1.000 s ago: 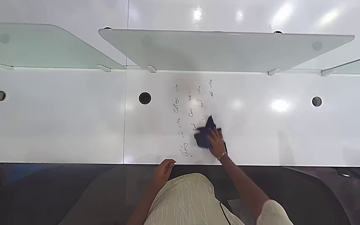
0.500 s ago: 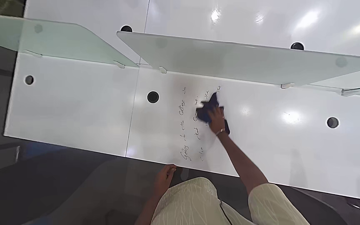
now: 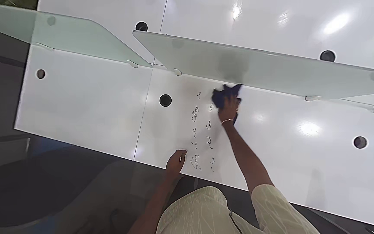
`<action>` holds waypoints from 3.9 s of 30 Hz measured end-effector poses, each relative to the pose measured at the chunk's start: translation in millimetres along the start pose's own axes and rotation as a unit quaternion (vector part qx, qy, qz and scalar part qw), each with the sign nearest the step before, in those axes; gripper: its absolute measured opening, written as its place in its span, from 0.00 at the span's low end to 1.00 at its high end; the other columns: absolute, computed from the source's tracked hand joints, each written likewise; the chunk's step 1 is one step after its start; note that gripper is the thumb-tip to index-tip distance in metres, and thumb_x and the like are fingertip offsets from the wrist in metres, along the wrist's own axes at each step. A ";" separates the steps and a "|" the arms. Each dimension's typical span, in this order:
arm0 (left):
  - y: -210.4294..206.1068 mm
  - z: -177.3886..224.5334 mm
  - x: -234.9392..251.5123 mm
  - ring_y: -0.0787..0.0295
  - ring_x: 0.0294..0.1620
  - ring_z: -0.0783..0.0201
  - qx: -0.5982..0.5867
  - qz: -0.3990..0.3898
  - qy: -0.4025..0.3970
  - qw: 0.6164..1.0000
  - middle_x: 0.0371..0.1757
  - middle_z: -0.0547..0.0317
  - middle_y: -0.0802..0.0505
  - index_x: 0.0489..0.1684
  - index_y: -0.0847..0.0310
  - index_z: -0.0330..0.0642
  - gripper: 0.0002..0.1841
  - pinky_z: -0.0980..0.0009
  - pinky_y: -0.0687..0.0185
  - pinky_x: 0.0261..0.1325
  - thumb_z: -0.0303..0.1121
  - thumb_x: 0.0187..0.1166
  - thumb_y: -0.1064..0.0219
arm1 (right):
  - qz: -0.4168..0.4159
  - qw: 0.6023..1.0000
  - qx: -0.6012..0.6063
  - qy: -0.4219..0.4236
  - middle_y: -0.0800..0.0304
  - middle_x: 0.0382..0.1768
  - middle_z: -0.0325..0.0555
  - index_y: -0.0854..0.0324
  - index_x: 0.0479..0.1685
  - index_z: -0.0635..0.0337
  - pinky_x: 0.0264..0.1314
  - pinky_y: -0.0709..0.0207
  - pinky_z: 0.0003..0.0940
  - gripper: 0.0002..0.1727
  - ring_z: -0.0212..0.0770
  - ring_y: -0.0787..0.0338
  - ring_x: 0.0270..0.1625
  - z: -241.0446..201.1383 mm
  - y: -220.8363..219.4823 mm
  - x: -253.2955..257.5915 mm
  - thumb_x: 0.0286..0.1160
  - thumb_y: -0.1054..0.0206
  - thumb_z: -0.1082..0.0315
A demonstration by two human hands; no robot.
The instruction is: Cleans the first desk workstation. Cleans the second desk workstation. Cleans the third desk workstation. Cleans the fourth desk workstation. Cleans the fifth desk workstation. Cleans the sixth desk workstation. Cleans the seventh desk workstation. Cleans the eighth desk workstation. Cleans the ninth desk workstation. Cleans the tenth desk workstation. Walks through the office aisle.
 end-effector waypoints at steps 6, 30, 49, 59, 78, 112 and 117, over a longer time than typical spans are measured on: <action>1.0 21.8 16.6 0.10 0.60 0.53 0.018 -0.038 -0.006 0.999 0.61 0.47 0.09 0.66 0.15 0.43 0.19 0.55 0.17 0.69 0.36 0.89 0.49 | -0.184 0.944 0.035 0.271 0.27 0.85 0.45 0.15 0.70 0.42 0.93 0.55 0.66 0.26 0.57 0.41 0.92 -42.2 -36.8 -72.8 0.73 0.37 0.73; -4.8 -23.2 -39.3 0.10 0.59 0.57 -0.057 -0.060 0.072 0.994 0.64 0.47 0.11 0.68 0.18 0.42 0.17 0.60 0.16 0.67 0.35 0.90 0.47 | -0.057 0.994 0.025 0.092 0.40 0.91 0.54 0.22 0.79 0.48 0.94 0.68 0.70 0.29 0.64 0.54 0.95 -92.5 -51.6 65.7 0.74 0.31 0.64; -24.5 -119.7 -99.9 0.10 0.57 0.56 -0.100 -0.074 0.082 0.989 0.59 0.48 0.09 0.65 0.16 0.41 0.17 0.55 0.17 0.67 0.37 0.90 0.46 | 0.019 0.998 -0.016 -0.051 0.44 0.91 0.59 0.27 0.82 0.52 0.92 0.66 0.73 0.33 0.65 0.54 0.95 -86.6 -65.9 -83.6 0.73 0.32 0.60; -13.7 -134.1 -110.4 0.11 0.62 0.55 -0.096 -0.069 -0.009 0.993 0.63 0.47 0.10 0.66 0.16 0.40 0.18 0.57 0.18 0.69 0.37 0.89 0.46 | -0.102 0.988 0.019 0.115 0.26 0.84 0.49 0.13 0.68 0.49 0.94 0.53 0.66 0.27 0.60 0.39 0.91 -94.1 -76.2 -285.6 0.73 0.43 0.80; -3.3 -87.1 -46.6 0.16 0.67 0.43 0.113 0.000 -0.154 0.982 0.63 0.44 0.11 0.63 0.13 0.45 0.18 0.48 0.22 0.69 0.35 0.86 0.47 | 0.036 0.977 -0.062 -0.199 0.36 0.87 0.63 0.25 0.81 0.54 0.94 0.59 0.64 0.29 0.64 0.45 0.93 13.7 -17.1 -274.4 0.77 0.36 0.65; -21.1 -118.6 -58.2 0.17 0.70 0.42 0.127 0.127 -0.126 0.976 0.63 0.45 0.11 0.49 0.10 0.44 0.13 0.45 0.25 0.72 0.31 0.78 0.41 | 0.021 0.996 -0.041 -0.073 0.31 0.84 0.69 0.19 0.73 0.64 0.92 0.52 0.69 0.28 0.70 0.38 0.89 65.8 3.1 -252.1 0.67 0.34 0.75; -20.0 -108.8 -54.8 0.15 0.67 0.41 0.118 0.146 -0.101 0.977 0.60 0.44 0.09 0.47 0.10 0.43 0.12 0.44 0.22 0.69 0.30 0.76 0.39 | 0.035 0.997 -0.023 -0.067 0.34 0.84 0.73 0.17 0.71 0.62 0.90 0.51 0.74 0.29 0.76 0.41 0.88 30.6 -16.2 -306.1 0.62 0.33 0.78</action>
Point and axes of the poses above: each hand's wrist, its own x-axis towards the middle knuckle, its own y-axis out of the back of the hand, z = x × y, the point moved 2 cm from there along x, towards the middle knuckle
